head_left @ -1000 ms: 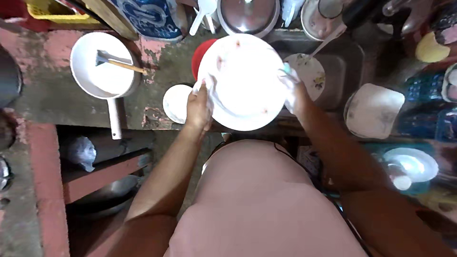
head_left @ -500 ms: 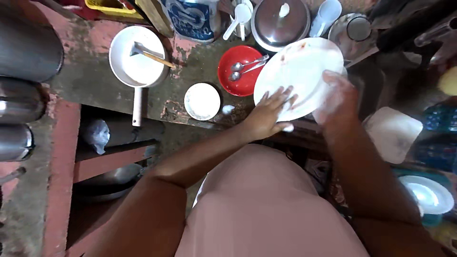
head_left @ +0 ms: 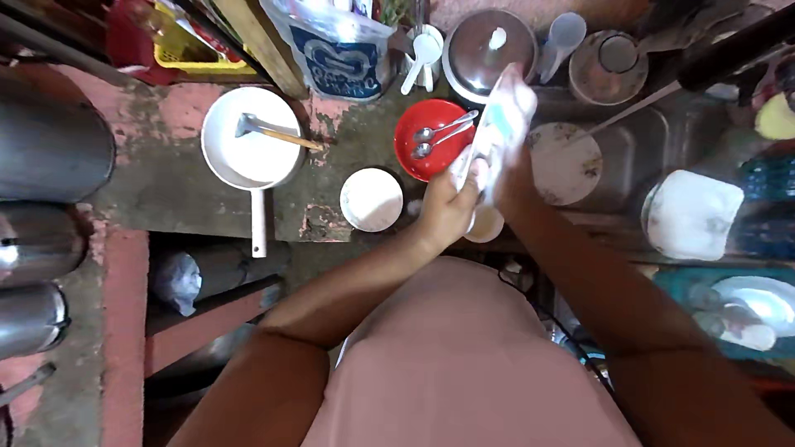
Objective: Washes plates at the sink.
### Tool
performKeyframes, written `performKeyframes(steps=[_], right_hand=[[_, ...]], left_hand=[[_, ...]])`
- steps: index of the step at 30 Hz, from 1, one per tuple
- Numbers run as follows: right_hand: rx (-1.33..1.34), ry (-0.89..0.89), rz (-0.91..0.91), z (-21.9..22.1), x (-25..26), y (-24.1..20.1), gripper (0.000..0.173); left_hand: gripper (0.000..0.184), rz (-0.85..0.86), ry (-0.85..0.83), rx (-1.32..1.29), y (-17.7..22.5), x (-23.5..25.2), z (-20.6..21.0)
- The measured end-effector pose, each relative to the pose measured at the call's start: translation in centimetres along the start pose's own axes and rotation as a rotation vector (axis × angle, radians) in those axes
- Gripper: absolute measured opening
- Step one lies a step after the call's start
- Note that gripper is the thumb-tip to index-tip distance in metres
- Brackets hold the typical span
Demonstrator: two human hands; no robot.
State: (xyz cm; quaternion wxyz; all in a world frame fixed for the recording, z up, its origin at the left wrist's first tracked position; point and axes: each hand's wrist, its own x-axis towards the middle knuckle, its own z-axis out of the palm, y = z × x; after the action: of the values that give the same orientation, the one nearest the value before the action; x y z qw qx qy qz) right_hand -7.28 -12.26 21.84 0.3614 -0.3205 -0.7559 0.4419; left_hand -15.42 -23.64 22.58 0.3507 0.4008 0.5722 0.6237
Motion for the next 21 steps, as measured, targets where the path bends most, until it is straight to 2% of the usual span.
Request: performKeyframes(steps=[3, 4, 7, 8, 10, 12, 14, 16, 17, 19, 21], right_hand=[[0.052, 0.102, 0.195, 1.1, 1.9, 0.1, 0.053], [0.047, 0.113, 0.17, 2.0, 1.4, -0.4, 0.053], [-0.076, 0.033, -0.076, 4.9, -1.1, -1.9, 0.053], [-0.117, 0.019, -0.092, 5.2, -0.8, -1.7, 0.051], [-0.147, 0.066, 0.049, 5.2, 0.9, -1.2, 0.045], [-0.123, 0.152, 0.115, 6.0, 1.5, -1.9, 0.042], [-0.096, 0.121, 0.039, 7.4, -0.5, -3.3, 0.046], [-0.098, 0.045, -0.074, 8.1, -1.9, -3.4, 0.037], [-0.119, 0.035, -0.073, 7.9, -1.8, -3.1, 0.037], [-0.129, 0.144, -0.005, 7.5, -0.9, -2.6, 0.043], [-0.166, 0.172, 0.022, 7.8, -1.2, -3.6, 0.045]], left_hand=[[0.037, 0.004, -0.076, -0.036, 0.0, -0.3, -1.8], [0.037, 0.002, -0.082, -0.057, -0.1, -0.1, -2.5], [0.039, -0.078, -0.057, -0.113, -0.2, 1.0, -4.8], [0.04, -0.092, -0.067, -0.129, -0.2, 1.1, -5.4], [0.04, -0.089, -0.114, -0.145, -0.1, 0.9, -6.1], [0.038, -0.083, -0.13, -0.153, 0.0, 0.7, -6.5], [0.034, -0.088, -0.081, -0.214, -0.3, 1.2, -7.0], [0.035, -0.1, -0.04, -0.239, -0.3, 1.6, -7.5], [0.036, -0.105, -0.047, -0.235, -0.3, 1.5, -7.6], [0.037, -0.113, -0.097, -0.231, -0.5, 1.2, -7.4], [0.036, -0.12, -0.098, -0.283, -0.5, 1.2, -7.0]])
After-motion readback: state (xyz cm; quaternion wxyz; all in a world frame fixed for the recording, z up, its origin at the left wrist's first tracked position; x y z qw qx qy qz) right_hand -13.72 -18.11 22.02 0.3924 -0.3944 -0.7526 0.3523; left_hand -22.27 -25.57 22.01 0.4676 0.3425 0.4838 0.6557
